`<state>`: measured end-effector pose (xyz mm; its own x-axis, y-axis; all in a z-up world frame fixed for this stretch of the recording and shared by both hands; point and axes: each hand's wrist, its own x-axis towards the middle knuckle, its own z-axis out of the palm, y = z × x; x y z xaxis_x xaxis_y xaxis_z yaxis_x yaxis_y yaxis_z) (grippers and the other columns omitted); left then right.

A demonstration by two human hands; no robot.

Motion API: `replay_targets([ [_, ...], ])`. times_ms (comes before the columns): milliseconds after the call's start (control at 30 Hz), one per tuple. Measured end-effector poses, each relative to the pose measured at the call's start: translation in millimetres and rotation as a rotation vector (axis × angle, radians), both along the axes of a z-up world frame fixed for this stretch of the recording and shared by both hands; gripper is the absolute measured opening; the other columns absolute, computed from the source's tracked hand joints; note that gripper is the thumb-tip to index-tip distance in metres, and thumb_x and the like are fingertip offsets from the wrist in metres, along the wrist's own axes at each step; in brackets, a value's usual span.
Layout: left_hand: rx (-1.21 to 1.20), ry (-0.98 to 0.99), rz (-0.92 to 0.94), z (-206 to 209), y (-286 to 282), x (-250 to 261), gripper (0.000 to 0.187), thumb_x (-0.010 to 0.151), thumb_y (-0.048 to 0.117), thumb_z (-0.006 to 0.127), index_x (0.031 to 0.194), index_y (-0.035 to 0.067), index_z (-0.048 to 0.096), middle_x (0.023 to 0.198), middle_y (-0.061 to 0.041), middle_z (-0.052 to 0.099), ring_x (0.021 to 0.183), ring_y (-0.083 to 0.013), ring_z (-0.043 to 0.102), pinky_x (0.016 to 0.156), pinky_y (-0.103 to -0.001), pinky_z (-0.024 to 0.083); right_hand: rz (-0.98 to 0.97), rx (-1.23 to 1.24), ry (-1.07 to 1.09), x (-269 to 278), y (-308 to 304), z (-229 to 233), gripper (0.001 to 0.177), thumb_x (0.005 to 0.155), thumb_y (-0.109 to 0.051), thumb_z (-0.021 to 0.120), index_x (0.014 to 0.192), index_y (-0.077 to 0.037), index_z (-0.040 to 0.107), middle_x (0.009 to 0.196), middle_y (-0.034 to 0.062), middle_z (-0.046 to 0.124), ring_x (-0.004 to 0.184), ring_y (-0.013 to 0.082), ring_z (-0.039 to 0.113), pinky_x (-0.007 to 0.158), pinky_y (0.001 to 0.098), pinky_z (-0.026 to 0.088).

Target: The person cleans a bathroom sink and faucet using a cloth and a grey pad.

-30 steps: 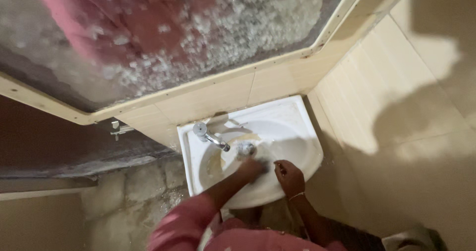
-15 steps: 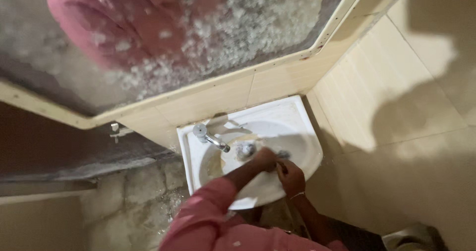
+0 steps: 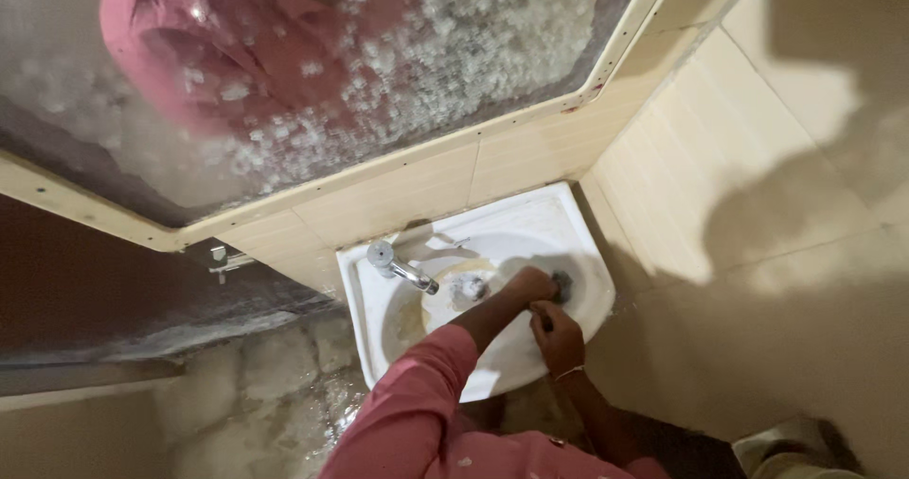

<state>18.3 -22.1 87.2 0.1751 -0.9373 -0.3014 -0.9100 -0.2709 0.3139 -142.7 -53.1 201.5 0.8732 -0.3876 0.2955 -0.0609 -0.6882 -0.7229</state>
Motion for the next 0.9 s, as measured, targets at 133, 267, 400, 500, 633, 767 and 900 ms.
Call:
replay_targets([
  [133, 0.073, 0.055, 0.114, -8.9, 55.8, -10.4, 0.027, 0.092, 0.026, 0.059, 0.118, 0.027, 0.067, 0.072, -0.013, 0.071, 0.062, -0.0311, 0.073, 0.050, -0.046, 0.058, 0.001, 0.035, 0.124, 0.2, 2.2, 4.6, 0.020, 0.093, -0.018, 0.069, 0.109, -0.007, 0.073, 0.094, 0.0130, 0.076, 0.076, 0.0236, 0.074, 0.068, 0.0352, 0.059],
  [267, 0.171, 0.477, 0.591, -7.2, 229.9, -27.7, 0.066, 0.088, 0.071, 0.065, 0.082, 0.006, 0.075, 0.063, -0.008, 0.068, 0.061, -0.0258, 0.072, 0.064, -0.037, 0.057, -0.048, 0.123, 0.254, 3.2, 6.4, 20.5, 0.017, 0.092, -0.018, 0.068, 0.105, -0.009, 0.074, 0.082, 0.0104, 0.076, 0.069, 0.0210, 0.074, 0.064, 0.0351, 0.058],
  [400, 0.119, 0.045, 0.193, -5.9, 246.1, -22.2, 0.035, 0.097, 0.047, 0.057, 0.090, 0.016, 0.072, 0.067, -0.010, 0.070, 0.060, -0.0294, 0.071, 0.055, -0.047, 0.055, -0.010, 0.096, 0.228, 7.4, 7.4, 20.9, 0.016, 0.091, -0.017, 0.068, 0.104, -0.008, 0.074, 0.082, 0.0106, 0.074, 0.068, 0.0217, 0.072, 0.064, 0.0347, 0.057],
  [500, -0.055, -0.142, 0.118, -18.2, 140.0, -27.0, 0.032, 0.100, 0.036, 0.052, 0.120, 0.015, 0.068, 0.079, -0.014, 0.074, 0.068, -0.0313, 0.072, 0.056, -0.048, 0.056, -0.028, 0.092, 0.247, 3.4, 4.8, 16.3, 0.018, 0.090, -0.016, 0.068, 0.106, -0.009, 0.074, 0.081, 0.0113, 0.075, 0.066, 0.0233, 0.070, 0.064, 0.0358, 0.056],
  [633, -0.135, -0.115, 0.172, -2.3, -10.6, -25.8, 0.016, 0.091, 0.024, 0.068, 0.093, 0.013, 0.080, 0.082, -0.007, 0.072, 0.076, -0.0243, 0.072, 0.062, -0.039, 0.057, 0.001, -0.076, 0.047, 1.4, 1.0, 8.7, 0.018, 0.094, -0.018, 0.069, 0.106, -0.006, 0.073, 0.091, 0.0131, 0.074, 0.073, 0.0230, 0.071, 0.065, 0.0342, 0.057],
  [767, 0.068, 0.028, 0.151, -2.8, 42.4, -25.8, 0.021, 0.093, 0.026, 0.063, 0.091, 0.010, 0.075, 0.074, -0.011, 0.072, 0.066, -0.0290, 0.072, 0.057, -0.044, 0.056, -0.025, 0.075, 0.180, -3.8, 6.4, 10.3, 0.017, 0.093, -0.016, 0.068, 0.103, -0.005, 0.074, 0.076, 0.0102, 0.073, 0.064, 0.0204, 0.069, 0.061, 0.0332, 0.055],
  [900, 0.176, 0.241, 0.243, 13.5, 216.6, -25.8, 0.033, 0.105, 0.040, 0.049, 0.112, 0.009, 0.058, 0.067, -0.017, 0.070, 0.064, -0.0365, 0.072, 0.058, -0.049, 0.056, -0.085, 0.159, 0.148, 0.3, 7.1, 11.1, 0.015, 0.092, -0.014, 0.066, 0.101, -0.006, 0.074, 0.072, 0.0065, 0.074, 0.060, 0.0144, 0.069, 0.058, 0.0313, 0.054],
])
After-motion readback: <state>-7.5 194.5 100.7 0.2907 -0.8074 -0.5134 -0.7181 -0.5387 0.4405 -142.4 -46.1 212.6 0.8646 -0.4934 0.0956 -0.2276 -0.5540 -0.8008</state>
